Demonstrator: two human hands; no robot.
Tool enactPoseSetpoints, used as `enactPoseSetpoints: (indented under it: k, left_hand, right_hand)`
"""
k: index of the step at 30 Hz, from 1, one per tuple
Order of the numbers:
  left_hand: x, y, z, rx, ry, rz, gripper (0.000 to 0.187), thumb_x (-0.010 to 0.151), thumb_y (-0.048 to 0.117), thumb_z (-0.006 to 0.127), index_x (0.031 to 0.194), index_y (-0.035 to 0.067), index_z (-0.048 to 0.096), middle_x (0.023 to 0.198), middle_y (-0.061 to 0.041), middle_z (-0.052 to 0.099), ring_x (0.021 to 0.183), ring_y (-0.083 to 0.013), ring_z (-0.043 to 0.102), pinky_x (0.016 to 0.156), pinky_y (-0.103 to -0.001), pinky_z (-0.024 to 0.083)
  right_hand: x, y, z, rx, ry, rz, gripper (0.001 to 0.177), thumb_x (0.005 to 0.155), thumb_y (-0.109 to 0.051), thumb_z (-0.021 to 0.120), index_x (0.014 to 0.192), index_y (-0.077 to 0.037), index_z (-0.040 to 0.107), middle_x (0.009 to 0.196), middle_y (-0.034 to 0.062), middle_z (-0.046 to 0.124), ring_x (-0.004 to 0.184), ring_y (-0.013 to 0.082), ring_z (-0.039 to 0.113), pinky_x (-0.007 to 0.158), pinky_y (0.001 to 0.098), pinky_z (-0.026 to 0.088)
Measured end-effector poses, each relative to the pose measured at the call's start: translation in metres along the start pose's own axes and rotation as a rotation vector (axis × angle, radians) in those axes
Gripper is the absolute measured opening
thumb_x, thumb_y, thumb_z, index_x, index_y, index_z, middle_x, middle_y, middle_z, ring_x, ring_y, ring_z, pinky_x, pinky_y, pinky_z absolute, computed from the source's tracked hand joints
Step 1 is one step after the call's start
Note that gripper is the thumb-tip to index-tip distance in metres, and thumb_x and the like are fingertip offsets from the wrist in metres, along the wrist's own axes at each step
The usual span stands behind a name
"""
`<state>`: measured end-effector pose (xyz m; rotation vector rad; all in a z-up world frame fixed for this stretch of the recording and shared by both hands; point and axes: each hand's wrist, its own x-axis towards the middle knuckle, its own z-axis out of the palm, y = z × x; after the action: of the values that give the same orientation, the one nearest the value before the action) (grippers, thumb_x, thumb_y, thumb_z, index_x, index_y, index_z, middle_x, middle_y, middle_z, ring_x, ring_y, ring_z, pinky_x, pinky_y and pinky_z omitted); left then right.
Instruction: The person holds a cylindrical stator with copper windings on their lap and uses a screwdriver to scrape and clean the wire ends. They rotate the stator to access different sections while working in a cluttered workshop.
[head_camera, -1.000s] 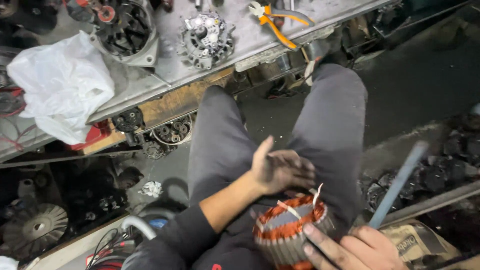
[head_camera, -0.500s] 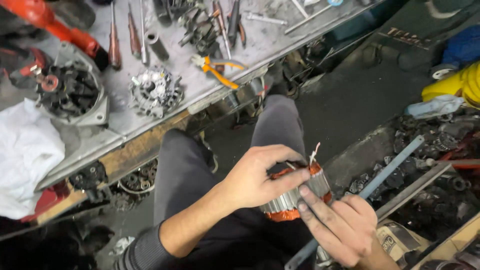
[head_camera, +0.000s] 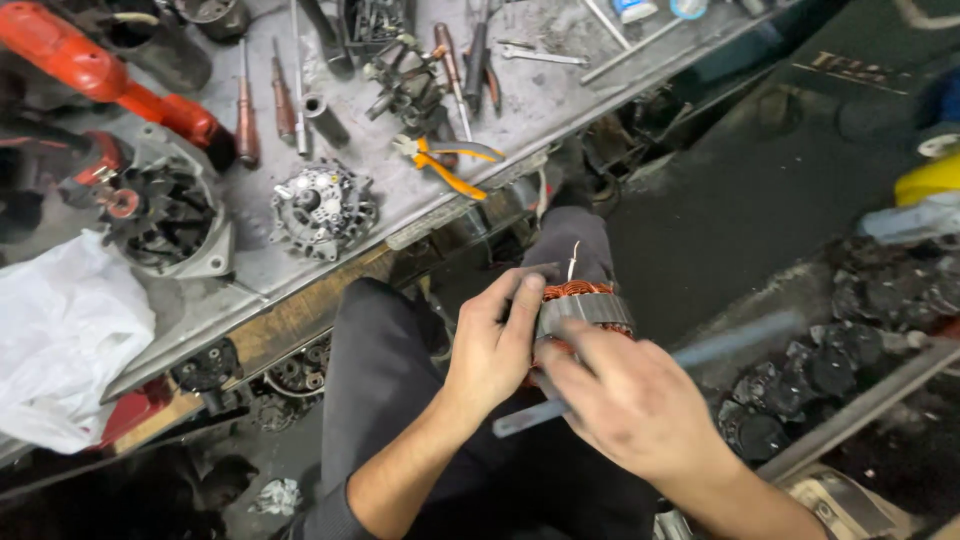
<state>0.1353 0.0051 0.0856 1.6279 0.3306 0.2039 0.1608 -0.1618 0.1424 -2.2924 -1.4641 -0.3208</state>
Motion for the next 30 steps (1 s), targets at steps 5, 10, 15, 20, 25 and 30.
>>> enactPoseSetpoints:
  k: [5, 10, 15, 20, 25, 30]
  left_hand:
    - [0.011, -0.018, -0.029, 0.055, -0.02, 0.12, 0.03, 0.105, 0.022, 0.054, 0.12, 0.002, 0.069, 0.104, -0.009, 0.077, 0.098, -0.013, 0.072, 0.09, -0.029, 0.055]
    - [0.017, -0.036, -0.036, -0.172, -0.082, 0.026, 0.03, 0.102, 0.015, 0.052, 0.124, 0.0, 0.067, 0.11, -0.006, 0.074, 0.101, -0.0108, 0.067, 0.095, -0.028, 0.053]
    - [0.019, -0.038, -0.034, -0.044, -0.102, -0.074, 0.025, 0.1, 0.019, 0.062, 0.109, -0.001, 0.074, 0.091, -0.004, 0.076, 0.088, -0.0092, 0.067, 0.084, -0.027, 0.054]
    - [0.018, -0.037, -0.038, -0.054, -0.239, -0.042, 0.021, 0.1, 0.017, 0.063, 0.107, 0.0, 0.074, 0.09, -0.003, 0.075, 0.087, -0.0068, 0.065, 0.082, -0.025, 0.054]
    - [0.015, -0.039, -0.042, -0.101, -0.239, -0.047, 0.021, 0.101, 0.017, 0.063, 0.107, 0.0, 0.074, 0.089, -0.004, 0.074, 0.084, -0.0071, 0.064, 0.079, -0.026, 0.054]
    - [-0.001, -0.032, -0.052, -0.06, -0.279, 0.133, 0.018, 0.1, 0.011, 0.063, 0.113, 0.001, 0.071, 0.095, -0.005, 0.076, 0.089, -0.0087, 0.069, 0.084, -0.027, 0.056]
  right_hand:
    - [-0.031, 0.021, 0.006, 0.18, 0.031, 0.392, 0.04, 0.083, -0.022, 0.075, 0.111, 0.003, 0.06, 0.113, 0.0194, 0.063, 0.084, 0.0353, 0.07, 0.069, 0.0412, 0.059]
    - [-0.039, 0.036, 0.013, 0.217, 0.069, 0.438, 0.021, 0.092, -0.006, 0.062, 0.109, 0.005, 0.058, 0.106, 0.0195, 0.066, 0.084, 0.0389, 0.07, 0.073, 0.0418, 0.057]
    - [-0.012, 0.044, 0.019, 0.054, -0.011, 0.398, 0.017, 0.091, -0.007, 0.07, 0.107, 0.0, 0.068, 0.093, 0.0149, 0.071, 0.079, 0.0329, 0.069, 0.069, 0.0401, 0.056]
    - [0.008, 0.092, 0.043, -0.197, 0.024, -0.013, 0.019, 0.09, -0.017, 0.077, 0.105, -0.006, 0.071, 0.087, 0.0072, 0.071, 0.075, 0.0237, 0.07, 0.062, 0.0365, 0.051]
    - [0.025, 0.101, 0.027, -0.308, 0.138, 0.016, 0.013, 0.096, -0.011, 0.08, 0.101, -0.007, 0.07, 0.09, 0.0066, 0.073, 0.077, 0.024, 0.072, 0.067, 0.0365, 0.054]
    - [-0.012, 0.086, 0.025, 0.166, 0.14, 0.335, 0.016, 0.095, -0.012, 0.076, 0.105, -0.001, 0.071, 0.091, 0.0122, 0.074, 0.074, 0.0216, 0.073, 0.065, 0.0327, 0.055]
